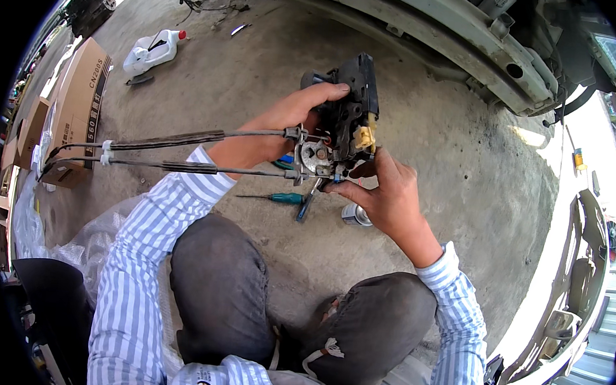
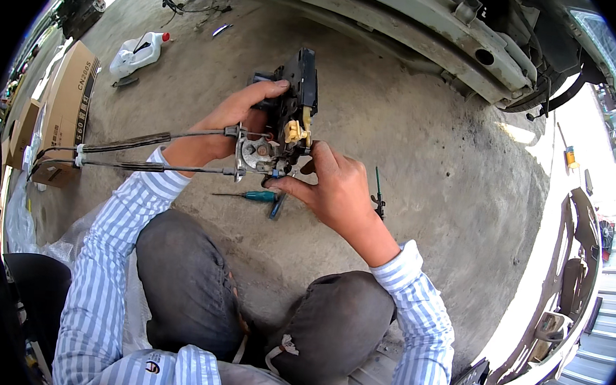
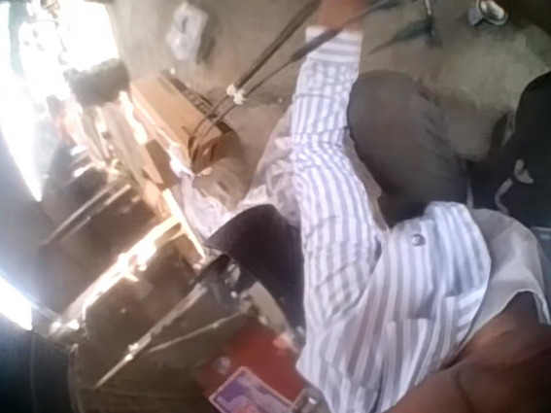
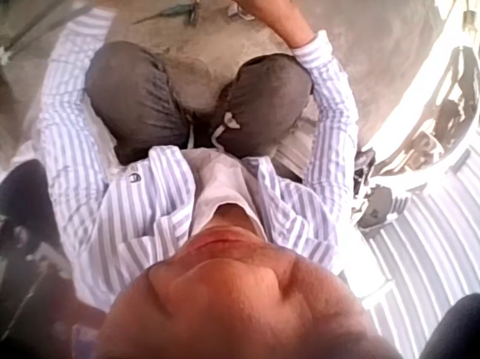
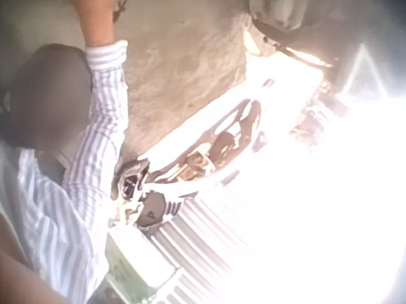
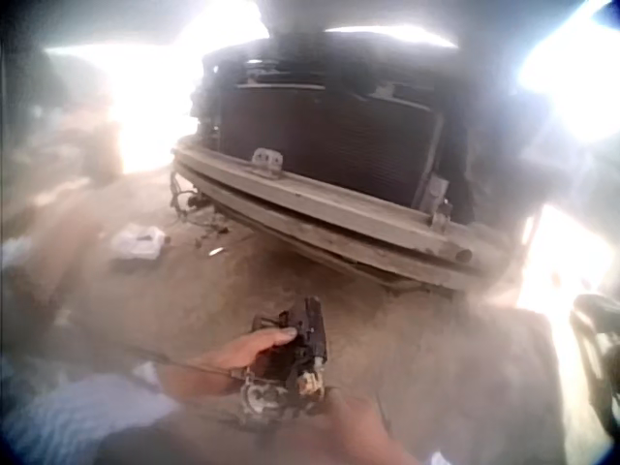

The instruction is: The person sits on the floor and uses a screwdriver to adjust internal components of a mechanical assembly. They then spray the part with a lubricant or cleaner from a can and manipulate the internal linkages by hand to test movement.

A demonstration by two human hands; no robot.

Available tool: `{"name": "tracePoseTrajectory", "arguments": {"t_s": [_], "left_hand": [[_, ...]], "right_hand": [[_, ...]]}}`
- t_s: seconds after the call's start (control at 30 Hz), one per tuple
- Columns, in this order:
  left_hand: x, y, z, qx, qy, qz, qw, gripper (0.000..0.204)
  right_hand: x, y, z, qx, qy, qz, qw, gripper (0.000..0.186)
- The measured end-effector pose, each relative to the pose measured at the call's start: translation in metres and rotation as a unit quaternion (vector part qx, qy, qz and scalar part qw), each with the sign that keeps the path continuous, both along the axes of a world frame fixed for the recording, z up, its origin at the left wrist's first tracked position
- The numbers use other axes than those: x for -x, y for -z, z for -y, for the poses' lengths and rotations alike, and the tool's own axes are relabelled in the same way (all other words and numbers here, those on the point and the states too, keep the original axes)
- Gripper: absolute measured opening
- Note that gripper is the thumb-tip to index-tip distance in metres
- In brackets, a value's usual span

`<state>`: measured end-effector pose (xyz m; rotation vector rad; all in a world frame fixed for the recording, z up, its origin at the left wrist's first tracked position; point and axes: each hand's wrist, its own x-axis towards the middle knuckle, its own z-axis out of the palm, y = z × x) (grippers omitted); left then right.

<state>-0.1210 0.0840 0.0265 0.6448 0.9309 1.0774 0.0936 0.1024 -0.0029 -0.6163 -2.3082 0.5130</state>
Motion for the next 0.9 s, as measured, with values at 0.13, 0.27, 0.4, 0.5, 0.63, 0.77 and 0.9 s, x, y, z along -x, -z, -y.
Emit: {"name": "tracePoseTrajectory", "arguments": {"t_s": [0.13, 0.27, 0.4, 0.5, 0.63, 0.77, 0.9], "left_hand": [[0.004, 0.008, -0.004, 0.015, -0.006, -0.017, 1.0, 0.042], [-0.009, 0.002, -0.004, -0.02, -0.01, 0.014, 1.0, 0.044], [-0.009, 0.001, -0.005, -0.01, -0.026, 0.002, 1.0, 0.045], [-0.001, 0.007, -0.006, -0.015, -0.014, 0.008, 1.0, 0.046], [0.008, 0.011, -0.008, 0.015, 0.011, 0.019, 1.0, 0.042], [0.012, 0.021, -0.009, 0.008, -0.007, 0.009, 1.0, 0.042], [0.003, 0.017, -0.007, 0.006, -0.02, -0.001, 1.0, 0.043]], "right_hand": [[0.001, 0.007, -0.002, -0.015, -0.003, -0.026, 1.0, 0.057], [0.001, -0.004, 0.001, 0.032, 0.024, -0.056, 0.998, 0.058], [0.002, -0.01, -0.002, 0.03, 0.022, -0.037, 0.999, 0.053], [0.0, -0.006, -0.004, -0.001, 0.008, 0.001, 1.0, 0.051], [-0.001, -0.004, 0.0, -0.017, -0.013, 0.012, 1.0, 0.047], [-0.003, 0.002, -0.004, 0.047, -0.025, 0.03, 0.998, 0.048], [-0.005, 0.002, -0.004, 0.074, -0.005, 0.043, 0.996, 0.055]]}}
